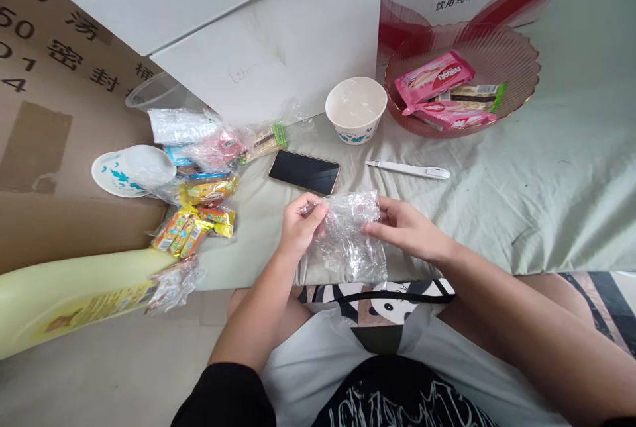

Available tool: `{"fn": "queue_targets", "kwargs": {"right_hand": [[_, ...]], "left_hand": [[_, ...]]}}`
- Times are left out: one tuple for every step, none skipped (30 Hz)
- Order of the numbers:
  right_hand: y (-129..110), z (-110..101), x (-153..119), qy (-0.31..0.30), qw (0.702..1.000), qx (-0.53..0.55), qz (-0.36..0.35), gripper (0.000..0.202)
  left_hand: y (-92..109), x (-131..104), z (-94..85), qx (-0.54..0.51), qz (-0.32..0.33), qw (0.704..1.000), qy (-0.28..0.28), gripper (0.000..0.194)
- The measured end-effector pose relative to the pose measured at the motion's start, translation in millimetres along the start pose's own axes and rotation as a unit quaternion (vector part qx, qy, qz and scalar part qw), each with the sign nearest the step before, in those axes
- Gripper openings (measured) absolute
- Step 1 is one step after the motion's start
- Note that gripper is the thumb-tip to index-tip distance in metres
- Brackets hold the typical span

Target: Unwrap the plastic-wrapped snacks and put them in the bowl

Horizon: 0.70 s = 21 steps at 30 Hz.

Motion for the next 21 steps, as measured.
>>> {"fn": "queue_targets", "kwargs": {"right_hand": [[1,0,1,-0.001,0.999,-0.04,0.013,0.032],[1,0,1,0.006,0.997,-0.072,0.021,0.029],[2,0,1,0.017,0.995,-0.092,0.025,0.027],[3,0,2,0.026,0.995,-0.098,0.023,0.027],[3,-1,2,0.031,0.995,-0.089,0.016,0.026],[3,-1,2,0.032,0.997,-0.071,0.007,0.026],[2,-1,2,0.033,0.998,-0.053,-0.001,0.026],[2,-2,3,0.035,0.999,-0.038,-0.005,0.027],[2,-2,3,0.038,0.999,-0.029,-0.005,0.028],[2,-2,3,0.04,0.999,-0.023,-0.004,0.029],[2,-3,4,0.043,0.999,-0.016,-0.008,0.029],[2,-3,4,0.044,0.999,-0.007,-0.015,0.029],[1,-3,4,0.045,0.999,0.004,-0.024,0.028],[1,-3,4,0.045,0.998,0.019,-0.036,0.027],[1,-3,3,0.044,0.997,0.038,-0.046,0.025],[1,-4,3,0.038,0.996,0.058,-0.053,0.024],[1,-4,3,0.03,0.995,0.079,-0.055,0.022],[1,-4,3,0.021,0.994,0.096,-0.051,0.02],[1,-5,3,0.011,0.993,0.109,-0.044,0.019],[1,-6,3,0.006,0.993,0.114,-0.037,0.02],[0,-8,3,0.012,0.994,0.106,-0.034,0.023]], "left_hand": [[2,1,-0.1,-0.022,-0.005,1.0,0.005,0.047],[4,1,-0.1,-0.053,-0.014,0.998,0.006,0.048],[6,1,0.2,-0.09,-0.024,0.996,0.003,0.049],[9,1,0.9,-0.124,-0.036,0.992,-0.009,0.053],[11,1,2.1,-0.149,-0.051,0.987,-0.03,0.06],[13,0,3.5,-0.161,-0.069,0.983,-0.058,0.067],[14,-2,5.0,-0.157,-0.091,0.979,-0.089,0.069],[14,-3,6.1,-0.141,-0.116,0.976,-0.118,0.066],[13,-4,6.7,-0.118,-0.141,0.973,-0.139,0.059],[11,-5,6.6,-0.093,-0.164,0.97,-0.15,0.05],[9,-6,5.9,-0.073,-0.181,0.969,-0.152,0.043],[7,-6,4.8,-0.062,-0.191,0.969,-0.146,0.039],[6,-6,3.5,-0.063,-0.19,0.97,-0.137,0.038],[5,-5,2.1,-0.074,-0.178,0.973,-0.122,0.039],[5,-3,0.5,-0.093,-0.161,0.977,-0.106,0.039],[5,-2,-1.2,-0.115,-0.138,0.98,-0.088,0.038],[6,0,-3.0,-0.134,-0.116,0.982,-0.071,0.037],[7,1,-4.6,-0.148,-0.099,0.982,-0.059,0.036],[8,2,-6.0,-0.154,-0.086,0.983,-0.05,0.035],[8,3,-7.1,-0.153,-0.077,0.984,-0.047,0.034],[9,4,-8.0,-0.145,-0.069,0.986,-0.05,0.031]]}}
Point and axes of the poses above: each hand's wrist, its own x-axis towards the middle knuckle, its own z-axis out of the palm, y = z × x, the point moved 2 cm from there along x, towards the middle knuckle, and after that the axes turned 15 degrees about z, right-handed, at the moved point
